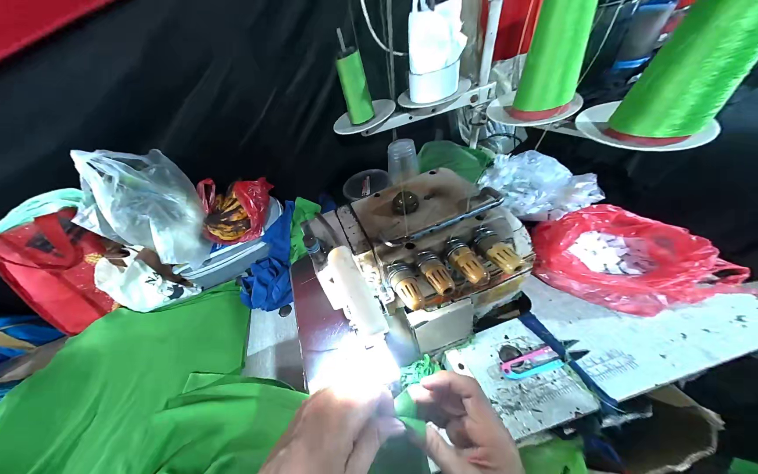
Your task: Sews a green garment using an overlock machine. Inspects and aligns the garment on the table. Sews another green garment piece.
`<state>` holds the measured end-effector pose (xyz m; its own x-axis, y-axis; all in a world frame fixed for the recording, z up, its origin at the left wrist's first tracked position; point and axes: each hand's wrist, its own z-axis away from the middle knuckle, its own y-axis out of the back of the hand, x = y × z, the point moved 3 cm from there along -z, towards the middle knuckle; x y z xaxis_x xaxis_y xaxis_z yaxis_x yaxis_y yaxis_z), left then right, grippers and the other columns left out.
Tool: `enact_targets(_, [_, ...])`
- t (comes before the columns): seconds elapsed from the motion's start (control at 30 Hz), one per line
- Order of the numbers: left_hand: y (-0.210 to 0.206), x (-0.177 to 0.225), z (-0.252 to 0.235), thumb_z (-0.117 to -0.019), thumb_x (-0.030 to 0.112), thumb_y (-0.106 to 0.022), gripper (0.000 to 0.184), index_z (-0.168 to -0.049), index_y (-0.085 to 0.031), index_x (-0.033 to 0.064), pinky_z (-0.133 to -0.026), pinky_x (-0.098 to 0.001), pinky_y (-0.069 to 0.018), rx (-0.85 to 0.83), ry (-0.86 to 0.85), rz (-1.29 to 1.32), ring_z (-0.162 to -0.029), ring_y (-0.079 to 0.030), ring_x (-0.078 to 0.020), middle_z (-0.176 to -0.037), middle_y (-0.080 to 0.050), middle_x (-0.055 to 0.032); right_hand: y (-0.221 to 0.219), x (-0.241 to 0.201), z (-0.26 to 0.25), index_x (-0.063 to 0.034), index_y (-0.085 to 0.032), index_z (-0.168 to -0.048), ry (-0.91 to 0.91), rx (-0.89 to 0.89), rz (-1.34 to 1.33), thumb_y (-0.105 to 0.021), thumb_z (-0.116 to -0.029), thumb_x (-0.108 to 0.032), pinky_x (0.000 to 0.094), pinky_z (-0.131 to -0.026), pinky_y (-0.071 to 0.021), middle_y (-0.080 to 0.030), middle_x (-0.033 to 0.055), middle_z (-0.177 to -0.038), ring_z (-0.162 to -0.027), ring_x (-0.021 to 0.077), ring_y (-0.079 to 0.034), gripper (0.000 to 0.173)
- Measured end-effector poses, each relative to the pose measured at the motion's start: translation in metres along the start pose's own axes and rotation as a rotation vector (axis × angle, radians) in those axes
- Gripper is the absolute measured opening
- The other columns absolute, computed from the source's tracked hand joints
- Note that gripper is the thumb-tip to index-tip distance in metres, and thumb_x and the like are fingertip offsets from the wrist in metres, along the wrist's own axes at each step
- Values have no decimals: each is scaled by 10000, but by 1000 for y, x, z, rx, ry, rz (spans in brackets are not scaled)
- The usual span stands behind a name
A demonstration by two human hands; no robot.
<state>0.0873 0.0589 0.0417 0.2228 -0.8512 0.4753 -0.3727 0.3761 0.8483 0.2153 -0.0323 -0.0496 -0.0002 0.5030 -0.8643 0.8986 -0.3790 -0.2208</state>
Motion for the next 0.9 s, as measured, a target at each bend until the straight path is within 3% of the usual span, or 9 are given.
enact_targets(0.13, [2,-7,8,-957,201,-697,228,-1033,-666,-12,-764,-284,-556,92,4,47,-817,-689,-178,-910,-713,-135,1,-5,-7,-84,-527,-1206,-1,-22,-56,-691,-922,16,265,-894,-600,-723,-81,-1045,-958,16,-702,343])
enact_targets(0.3, [1,-10,15,-940,184,-720,278,-1098,-657,-35,-846,-207,-551,160,52,184,-886,-688,-77,-950,-722,-101,-2,-10,-9,0,-514,-1257,27,-38,-16,-687,-943,-29,237,-834,-603,-712,-41,-989,-899,12,-694,360])
enact_targets(0.43, [3,-10,20,-945,170,-715,237,-1072,-684,-27,-858,-203,-560,192,61,211,-897,-696,-55,-956,-734,-82,-2,-14,-12,-25,-549,-1191,44,-37,28,-720,-935,-111,214,-836,-593,-708,-59,-922,-868,-11,-685,319])
enact_targets(0.57, [5,-10,23,-955,164,-703,207,-1046,-699,-22,-842,-189,-564,230,37,223,-891,-690,-51,-960,-724,-84,-6,-15,-15,-14,-557,-1193,66,-44,16,-717,-933,-79,210,-810,-598,-716,-43,-940,-860,4,-691,313])
enact_targets(0.8, [1,-12,31,-941,41,-682,223,-1136,-632,-52,-846,-242,-572,239,94,430,-929,-666,-69,-1009,-687,-69,-12,-17,-15,-38,-508,-1239,86,-75,-48,-692,-943,-30,222,-811,-601,-731,-30,-1019,-887,32,-703,349])
enact_targets(0.9, [-2,-12,34,-963,99,-673,268,-1170,-627,-63,-871,-264,-554,184,144,451,-957,-658,-96,-1054,-683,-110,-15,-20,-16,-30,-518,-1226,85,-89,-33,-691,-939,-18,233,-842,-600,-731,-38,-1003,-908,31,-704,335])
